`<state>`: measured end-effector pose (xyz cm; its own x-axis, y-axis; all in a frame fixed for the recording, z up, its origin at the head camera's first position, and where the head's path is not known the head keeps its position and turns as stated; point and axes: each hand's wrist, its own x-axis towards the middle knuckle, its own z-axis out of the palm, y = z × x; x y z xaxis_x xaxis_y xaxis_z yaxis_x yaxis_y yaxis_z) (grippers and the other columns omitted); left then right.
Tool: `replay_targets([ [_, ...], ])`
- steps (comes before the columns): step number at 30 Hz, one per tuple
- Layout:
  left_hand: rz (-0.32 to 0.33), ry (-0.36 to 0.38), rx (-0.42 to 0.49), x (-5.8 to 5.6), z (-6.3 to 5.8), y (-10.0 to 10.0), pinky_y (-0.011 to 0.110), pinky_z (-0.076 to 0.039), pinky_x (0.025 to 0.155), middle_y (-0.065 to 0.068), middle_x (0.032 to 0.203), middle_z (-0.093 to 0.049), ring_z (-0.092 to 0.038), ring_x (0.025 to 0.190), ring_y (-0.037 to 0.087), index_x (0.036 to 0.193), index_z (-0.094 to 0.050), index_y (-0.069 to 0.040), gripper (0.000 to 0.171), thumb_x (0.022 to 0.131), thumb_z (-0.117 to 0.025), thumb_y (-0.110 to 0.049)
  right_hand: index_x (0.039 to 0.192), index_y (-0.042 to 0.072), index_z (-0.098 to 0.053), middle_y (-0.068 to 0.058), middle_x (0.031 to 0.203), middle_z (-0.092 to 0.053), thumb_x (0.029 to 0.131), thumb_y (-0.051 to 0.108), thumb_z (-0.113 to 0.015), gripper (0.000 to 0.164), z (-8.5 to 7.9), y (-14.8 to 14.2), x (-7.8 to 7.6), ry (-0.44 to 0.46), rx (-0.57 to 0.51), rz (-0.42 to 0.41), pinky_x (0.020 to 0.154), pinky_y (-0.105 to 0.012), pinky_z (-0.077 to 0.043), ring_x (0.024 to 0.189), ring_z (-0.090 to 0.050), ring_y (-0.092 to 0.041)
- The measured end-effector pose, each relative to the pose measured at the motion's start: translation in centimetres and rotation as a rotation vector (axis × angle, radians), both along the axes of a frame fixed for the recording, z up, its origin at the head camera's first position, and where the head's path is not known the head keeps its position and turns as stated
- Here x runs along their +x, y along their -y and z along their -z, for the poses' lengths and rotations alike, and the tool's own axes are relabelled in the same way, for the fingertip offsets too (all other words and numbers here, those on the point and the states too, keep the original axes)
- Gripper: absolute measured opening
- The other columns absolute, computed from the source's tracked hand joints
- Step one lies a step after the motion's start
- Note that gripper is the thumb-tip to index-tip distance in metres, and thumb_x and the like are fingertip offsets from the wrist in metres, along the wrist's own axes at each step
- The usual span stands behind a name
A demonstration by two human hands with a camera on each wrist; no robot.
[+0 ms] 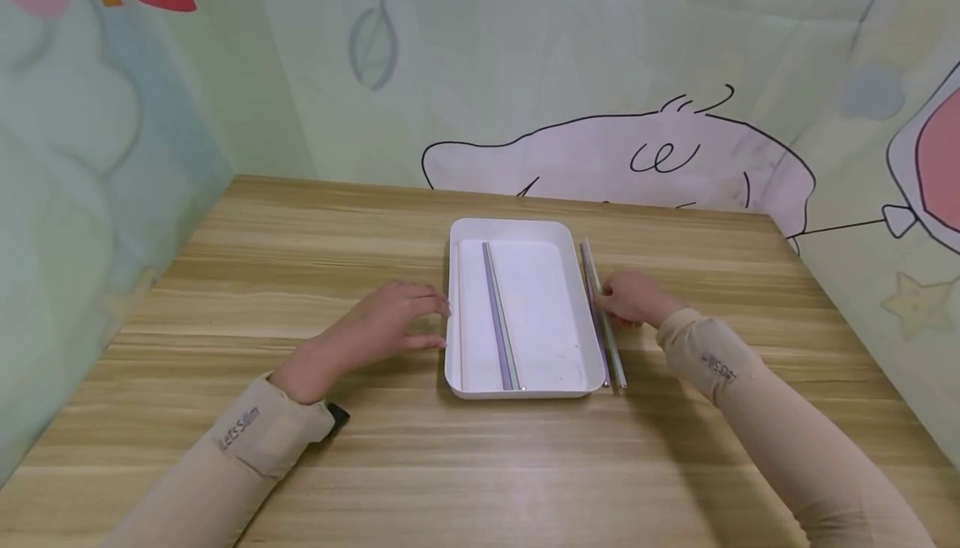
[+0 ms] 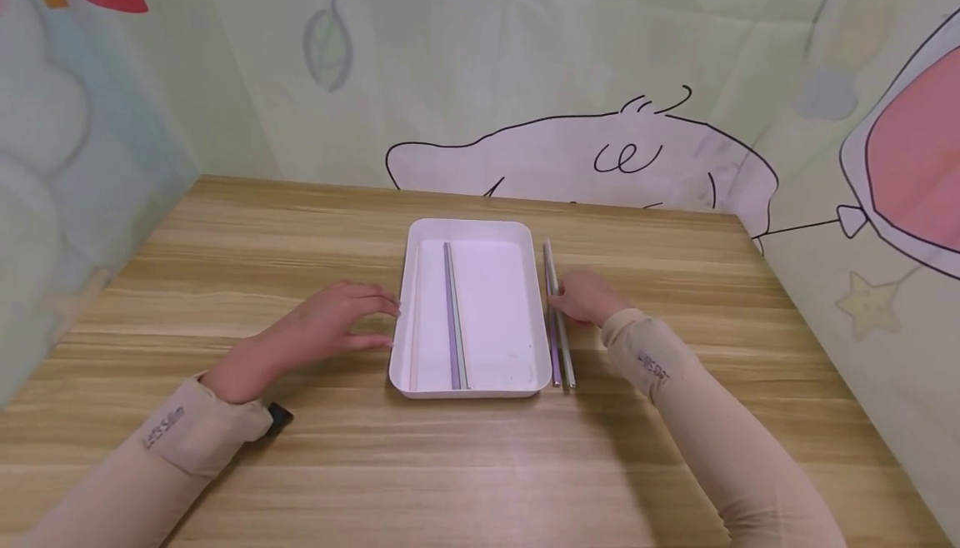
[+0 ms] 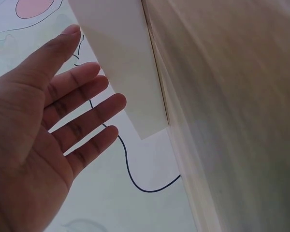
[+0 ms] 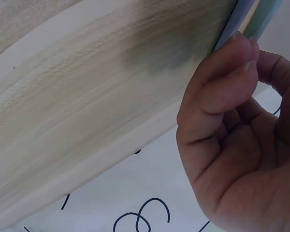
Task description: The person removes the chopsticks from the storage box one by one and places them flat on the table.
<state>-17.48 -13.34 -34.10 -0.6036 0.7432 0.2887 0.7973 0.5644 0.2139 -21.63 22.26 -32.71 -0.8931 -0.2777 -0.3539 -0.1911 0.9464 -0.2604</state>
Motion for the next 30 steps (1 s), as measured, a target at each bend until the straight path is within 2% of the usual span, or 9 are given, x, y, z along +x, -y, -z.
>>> replay_targets([
  [30,0.003,-0.01,0.016,-0.07,0.12,-0.02,0.042,-0.055,0.087,0.006,0.106,-0.071,-0.068,0.098,0.022,0.103,-0.07,-0.006,0.037,0.077,-0.079,-0.031,0.063,0.007,-0.056,0.002,0.052,-0.053,0.094,0.019,-0.051,0.034,0.83,-0.65,0.07,0.072,-0.074,0.09,0.046,-0.021,-0.043,0.047,-0.049,-0.01],
])
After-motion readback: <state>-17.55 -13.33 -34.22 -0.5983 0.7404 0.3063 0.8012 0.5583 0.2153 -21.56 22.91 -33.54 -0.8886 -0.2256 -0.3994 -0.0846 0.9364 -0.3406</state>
